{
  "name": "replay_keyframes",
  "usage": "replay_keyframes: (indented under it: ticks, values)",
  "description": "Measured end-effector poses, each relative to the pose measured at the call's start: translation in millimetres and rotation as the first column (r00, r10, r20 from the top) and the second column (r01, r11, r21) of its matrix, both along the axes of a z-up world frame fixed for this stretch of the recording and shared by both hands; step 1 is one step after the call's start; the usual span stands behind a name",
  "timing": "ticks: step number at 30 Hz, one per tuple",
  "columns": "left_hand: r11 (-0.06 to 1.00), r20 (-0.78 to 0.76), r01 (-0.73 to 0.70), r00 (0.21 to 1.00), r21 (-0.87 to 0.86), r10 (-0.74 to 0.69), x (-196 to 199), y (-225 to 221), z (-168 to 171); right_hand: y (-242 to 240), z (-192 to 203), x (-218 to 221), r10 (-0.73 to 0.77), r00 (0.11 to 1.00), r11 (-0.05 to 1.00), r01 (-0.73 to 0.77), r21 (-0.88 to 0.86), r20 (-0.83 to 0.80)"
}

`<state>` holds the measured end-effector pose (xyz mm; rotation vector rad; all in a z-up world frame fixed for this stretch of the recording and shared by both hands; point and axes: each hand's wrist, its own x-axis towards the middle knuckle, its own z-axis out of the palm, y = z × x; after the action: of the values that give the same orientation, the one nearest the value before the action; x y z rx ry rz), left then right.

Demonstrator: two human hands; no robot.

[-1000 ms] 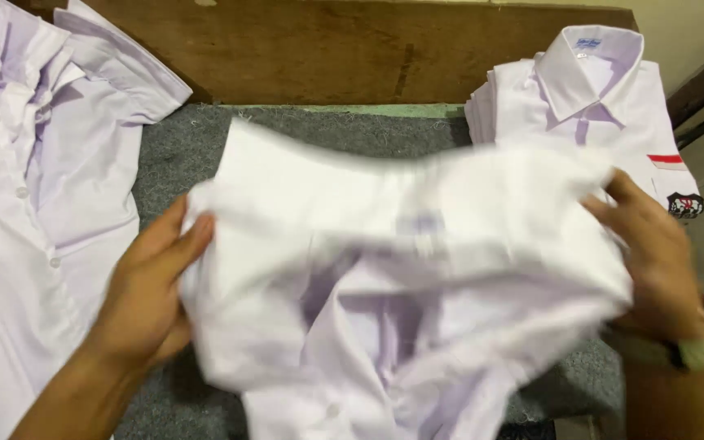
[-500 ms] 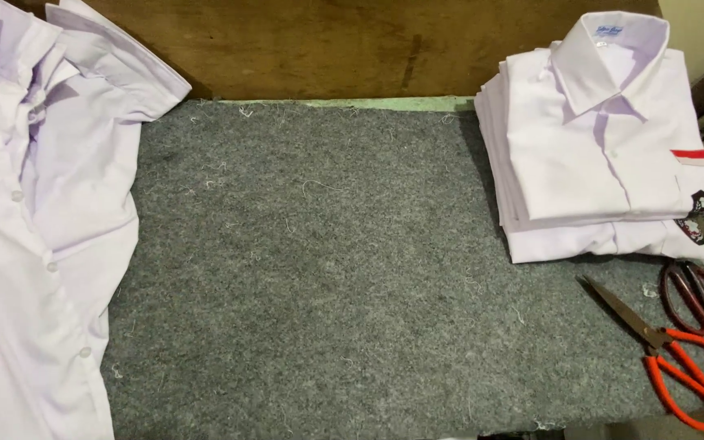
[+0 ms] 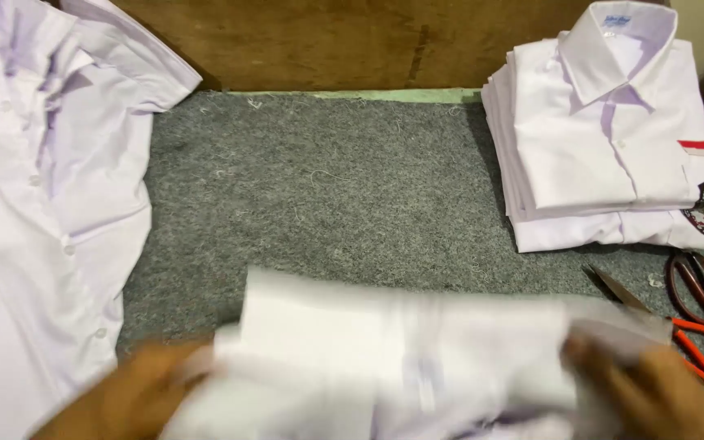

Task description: Trimming loose threads from white shirts using scissors and folding them for finishing.

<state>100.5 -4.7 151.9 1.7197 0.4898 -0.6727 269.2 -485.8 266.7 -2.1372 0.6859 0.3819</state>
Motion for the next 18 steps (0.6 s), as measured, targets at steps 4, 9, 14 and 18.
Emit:
replay_keyframes:
  ticks: [4, 9, 14, 18]
  values:
    - [0.813, 0.508, -0.093, 0.819, 0.575, -0.266, 83.1, -36.3, 103.2, 15.7, -26.5, 94.8, 0.813, 0.432, 0.582, -0.617, -0.529, 0.39]
    - [0.459, 0.556, -0.336, 0.646, 0.822, -0.523, 154.3, 14.2, 66.3, 68.6, -78.6, 212.8, 0.869, 0.136, 0.493, -0.305, -0.815, 0.475]
    - [0.314, 0.469, -0.357, 0.759, 0.88, -0.452, 192.8, 22.9, 55.2, 133.0, -78.3, 239.2, 0.912, 0.315, 0.35, -0.266, -0.898, 0.262]
    - [0.298, 0.505, -0.423, 0.558, 0.856, -0.659, 153.8, -16.4, 80.7, 133.1, -47.2, 186.1, 0.893, 0.235, 0.447, -0.346, -0.825, 0.385]
